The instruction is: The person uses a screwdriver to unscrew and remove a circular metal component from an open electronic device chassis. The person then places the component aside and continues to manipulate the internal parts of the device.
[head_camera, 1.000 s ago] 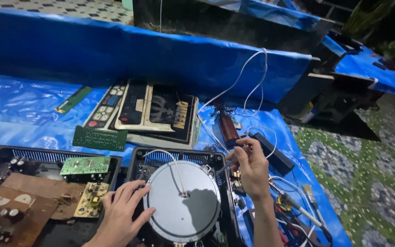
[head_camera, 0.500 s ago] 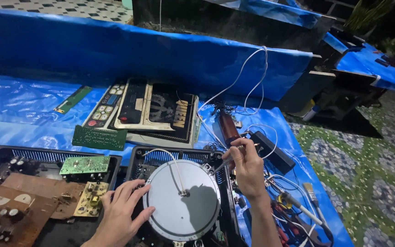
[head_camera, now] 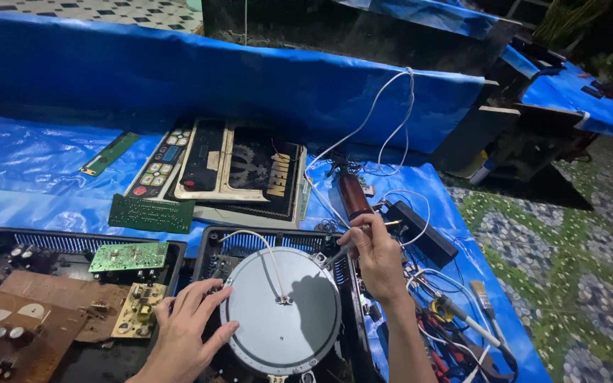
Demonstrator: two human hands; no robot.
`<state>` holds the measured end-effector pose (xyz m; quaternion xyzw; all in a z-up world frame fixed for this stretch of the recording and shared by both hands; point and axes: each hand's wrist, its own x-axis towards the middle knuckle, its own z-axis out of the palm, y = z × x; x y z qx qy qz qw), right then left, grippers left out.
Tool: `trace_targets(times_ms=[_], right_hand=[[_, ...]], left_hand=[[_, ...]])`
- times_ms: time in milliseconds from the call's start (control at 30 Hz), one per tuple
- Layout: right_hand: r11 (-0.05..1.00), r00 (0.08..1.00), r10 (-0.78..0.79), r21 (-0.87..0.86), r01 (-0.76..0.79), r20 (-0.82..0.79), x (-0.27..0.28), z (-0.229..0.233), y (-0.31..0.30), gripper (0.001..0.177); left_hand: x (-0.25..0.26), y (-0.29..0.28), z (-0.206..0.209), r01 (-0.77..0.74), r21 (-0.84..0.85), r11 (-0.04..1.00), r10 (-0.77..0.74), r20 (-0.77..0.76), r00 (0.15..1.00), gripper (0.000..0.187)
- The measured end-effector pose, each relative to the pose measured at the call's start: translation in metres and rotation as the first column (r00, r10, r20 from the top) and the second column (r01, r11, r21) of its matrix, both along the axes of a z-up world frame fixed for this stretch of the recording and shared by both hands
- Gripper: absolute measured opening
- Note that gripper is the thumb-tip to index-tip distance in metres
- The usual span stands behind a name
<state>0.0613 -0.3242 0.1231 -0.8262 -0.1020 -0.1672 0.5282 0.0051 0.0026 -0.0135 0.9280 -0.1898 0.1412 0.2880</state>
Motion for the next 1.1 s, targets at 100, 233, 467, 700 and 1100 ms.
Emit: trace_targets(times_ms=[100, 233, 467, 700, 1100], right_hand=[[1.000, 1.000, -0.015, -0.027, 0.015, -0.016, 0.003, -0.001, -0.001, 0.013], [0.997, 0.999, -0.038, -0.061, 0.036, -0.024, 0.006, -0.006, -0.003, 0.015], [0.999, 1.000, -0.017, -0.031, 0.016, -0.017, 0.007, -0.005, -0.003, 0.014], [0.993, 0.999, 0.049, -0.106, -0.048, 0.004, 0.005, 0.000, -0.005, 0.014], [0.989, 0.992, 0.079, -0.119, -0.091, -0.097, 0.001, 0.002, 0.004, 0.010]], left_hand=[[0.000, -0.001, 0.004, 0.000, 0.022, 1.000, -0.001, 0.021, 1.000, 0.058], [0.001, 0.000, 0.002, -0.002, -0.003, 1.000, 0.002, 0.004, 1.000, 0.058], [0.002, 0.000, 0.001, 0.001, 0.003, 1.000, -0.001, -0.019, 1.000, 0.058], [0.001, -0.001, 0.004, 0.003, 0.004, 1.000, -0.003, -0.006, 1.000, 0.057], [-0.004, -0.002, 0.016, 0.005, -0.016, 1.000, -0.006, -0.008, 1.000, 0.056]])
